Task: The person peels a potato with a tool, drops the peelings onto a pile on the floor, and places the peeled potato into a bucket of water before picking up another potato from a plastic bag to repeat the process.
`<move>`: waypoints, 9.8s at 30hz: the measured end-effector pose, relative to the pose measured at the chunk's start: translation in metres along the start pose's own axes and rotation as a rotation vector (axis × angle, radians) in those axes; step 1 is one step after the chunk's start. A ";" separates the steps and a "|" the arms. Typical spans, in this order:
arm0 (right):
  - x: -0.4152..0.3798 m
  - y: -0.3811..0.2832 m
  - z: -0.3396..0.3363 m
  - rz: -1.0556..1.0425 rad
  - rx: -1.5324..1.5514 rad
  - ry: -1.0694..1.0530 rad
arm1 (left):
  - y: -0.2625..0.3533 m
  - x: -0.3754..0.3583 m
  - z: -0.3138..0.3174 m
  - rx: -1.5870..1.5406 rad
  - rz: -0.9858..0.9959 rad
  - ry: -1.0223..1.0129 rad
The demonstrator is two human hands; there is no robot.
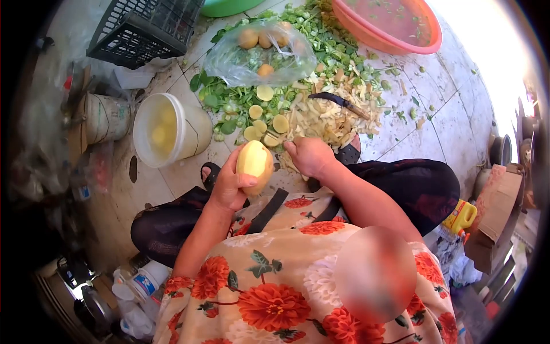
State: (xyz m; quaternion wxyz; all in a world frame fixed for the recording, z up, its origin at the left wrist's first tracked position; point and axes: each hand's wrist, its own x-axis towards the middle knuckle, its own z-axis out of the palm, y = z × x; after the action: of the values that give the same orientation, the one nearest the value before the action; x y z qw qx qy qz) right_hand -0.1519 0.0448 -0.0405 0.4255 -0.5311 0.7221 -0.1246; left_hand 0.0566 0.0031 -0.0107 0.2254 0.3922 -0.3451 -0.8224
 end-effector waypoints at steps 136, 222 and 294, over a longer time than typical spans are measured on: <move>-0.036 -0.033 -0.011 -0.265 0.281 0.092 | 0.012 -0.002 0.007 0.001 0.151 0.127; -0.031 -0.032 -0.009 -0.209 0.014 -0.025 | 0.009 -0.003 0.006 -0.109 0.026 0.258; -0.034 -0.037 -0.005 -0.253 0.020 0.016 | 0.007 0.001 0.000 -0.097 0.064 0.244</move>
State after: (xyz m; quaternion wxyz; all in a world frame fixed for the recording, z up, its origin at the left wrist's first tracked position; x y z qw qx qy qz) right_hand -0.1283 0.0578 0.0024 0.4060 -0.6126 0.6515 -0.1884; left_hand 0.0567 -0.0019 -0.0055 0.3106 0.4668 -0.2872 -0.7767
